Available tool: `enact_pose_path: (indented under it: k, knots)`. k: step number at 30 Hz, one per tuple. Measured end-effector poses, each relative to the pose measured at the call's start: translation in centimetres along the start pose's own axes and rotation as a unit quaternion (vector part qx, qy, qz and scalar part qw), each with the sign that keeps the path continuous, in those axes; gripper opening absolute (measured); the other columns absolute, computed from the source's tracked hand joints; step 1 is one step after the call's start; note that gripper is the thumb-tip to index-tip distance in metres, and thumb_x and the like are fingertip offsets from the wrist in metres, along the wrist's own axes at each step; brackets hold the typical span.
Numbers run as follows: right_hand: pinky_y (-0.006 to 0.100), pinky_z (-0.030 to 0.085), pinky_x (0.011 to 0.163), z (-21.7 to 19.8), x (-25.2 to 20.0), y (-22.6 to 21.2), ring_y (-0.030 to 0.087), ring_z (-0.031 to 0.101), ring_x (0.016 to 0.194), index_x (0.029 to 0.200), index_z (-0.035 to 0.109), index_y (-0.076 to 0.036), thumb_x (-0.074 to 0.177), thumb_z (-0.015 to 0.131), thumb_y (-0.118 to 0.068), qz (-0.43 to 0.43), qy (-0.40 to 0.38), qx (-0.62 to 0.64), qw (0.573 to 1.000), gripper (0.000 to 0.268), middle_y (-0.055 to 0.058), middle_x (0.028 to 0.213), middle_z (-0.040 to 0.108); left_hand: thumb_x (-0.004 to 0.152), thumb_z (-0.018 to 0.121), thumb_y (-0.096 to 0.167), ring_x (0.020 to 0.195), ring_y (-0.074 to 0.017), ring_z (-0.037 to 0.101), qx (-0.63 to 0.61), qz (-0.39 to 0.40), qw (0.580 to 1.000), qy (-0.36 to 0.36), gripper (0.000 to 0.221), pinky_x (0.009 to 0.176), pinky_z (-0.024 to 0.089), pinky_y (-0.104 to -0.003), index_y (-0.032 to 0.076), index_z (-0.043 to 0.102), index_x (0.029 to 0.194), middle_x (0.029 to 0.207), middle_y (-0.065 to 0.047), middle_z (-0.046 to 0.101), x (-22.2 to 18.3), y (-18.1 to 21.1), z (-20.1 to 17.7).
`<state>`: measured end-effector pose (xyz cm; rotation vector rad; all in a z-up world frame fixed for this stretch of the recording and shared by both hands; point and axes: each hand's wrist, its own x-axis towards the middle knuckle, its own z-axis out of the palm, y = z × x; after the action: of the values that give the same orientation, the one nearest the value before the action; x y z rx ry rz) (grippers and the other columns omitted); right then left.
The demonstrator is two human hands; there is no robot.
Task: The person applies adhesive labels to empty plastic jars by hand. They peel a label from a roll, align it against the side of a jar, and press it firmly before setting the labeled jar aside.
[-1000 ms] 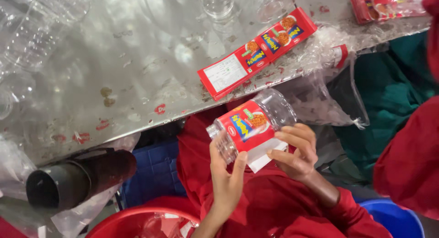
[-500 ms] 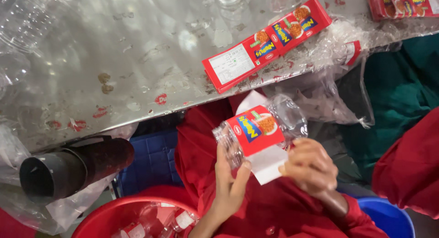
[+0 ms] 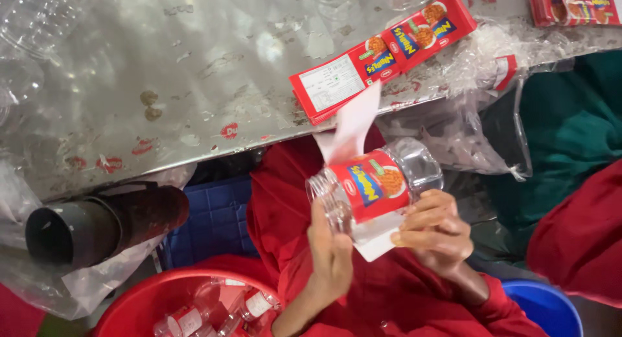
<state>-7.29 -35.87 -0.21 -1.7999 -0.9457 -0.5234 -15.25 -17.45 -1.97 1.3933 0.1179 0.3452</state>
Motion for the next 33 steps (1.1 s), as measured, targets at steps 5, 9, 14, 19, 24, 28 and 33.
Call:
enact_pose_path:
  k: [5,9,14,19,24,28,33]
  knots:
    - [0.036,0.049,0.091,-0.8,-1.2,1.2,0.016,0.06,0.087,0.086,0.079,-0.02,0.077,0.079,-0.015,0.023,-0.014,0.063,0.998,0.01,-0.004,0.085,0.066,0.092,0.049,-0.005,0.112,-0.0425,0.062,0.153,0.136,0.978,-0.043,0.068,0.099,0.051,-0.049,-0.019,0.018,0.151,0.131,-0.038,0.051,-1.6,0.7,0.2]
    - [0.041,0.047,0.095,-0.2,-2.1,1.3,0.015,0.06,0.09,0.085,0.077,-0.019,0.075,0.077,-0.014,0.037,0.016,0.03,0.999,0.011,-0.005,0.085,0.065,0.071,0.057,-0.002,0.093,-0.0326,0.066,0.158,0.075,0.983,-0.063,0.089,0.088,0.058,-0.041,-0.02,0.025,0.152,0.111,-0.024,0.063,-2.8,0.1,0.5]
    - [0.038,0.047,0.091,0.5,-2.6,1.6,0.017,0.057,0.092,0.086,0.077,-0.02,0.074,0.08,-0.016,0.007,0.066,0.025,0.998,0.013,-0.005,0.087,0.063,0.076,0.064,0.0,0.086,-0.0311,0.07,0.112,0.072,0.987,-0.089,0.089,0.081,0.059,-0.04,-0.022,0.023,0.152,0.108,-0.019,0.064,-3.5,-0.9,0.9]
    - [0.034,0.047,0.089,1.1,-1.8,1.4,0.016,0.055,0.091,0.086,0.075,-0.02,0.075,0.081,-0.015,-0.021,0.081,-0.014,0.996,0.014,-0.006,0.09,0.062,0.077,0.075,0.007,0.095,-0.0403,0.068,0.386,0.265,0.883,-0.028,0.064,0.083,0.053,-0.044,-0.015,0.048,0.13,0.122,-0.041,0.059,-3.2,-0.1,1.2]
    - [0.031,0.049,0.082,1.5,0.1,0.5,0.02,0.055,0.092,0.101,0.061,-0.011,0.045,0.084,-0.024,0.232,0.067,0.072,0.968,0.062,0.001,0.101,0.058,0.082,0.088,0.022,0.077,-0.0362,0.067,0.478,0.344,0.808,0.023,0.06,0.064,0.049,-0.041,-0.009,0.056,0.122,0.108,-0.031,0.066,-2.0,-0.1,0.6]
    - [0.029,0.042,0.077,0.6,0.6,1.0,0.016,0.052,0.086,0.087,0.073,-0.016,0.056,0.095,-0.009,0.178,-0.072,0.018,0.981,0.039,-0.001,0.091,0.057,0.081,0.091,0.02,0.071,-0.0279,0.069,0.306,0.198,0.93,0.047,0.061,0.064,0.055,-0.035,-0.009,0.059,0.124,0.094,-0.015,0.07,-1.1,-0.2,0.2]
    - [0.026,0.048,0.083,-0.6,-0.3,3.9,0.013,0.059,0.097,0.098,0.059,-0.006,0.09,0.07,0.006,0.229,0.071,0.005,0.971,0.018,0.007,0.106,0.062,0.082,0.087,0.014,0.066,-0.0203,0.066,0.159,-0.01,0.985,0.068,0.057,0.062,0.052,-0.03,-0.007,0.059,0.127,0.085,-0.014,0.068,-0.3,0.2,-0.7]
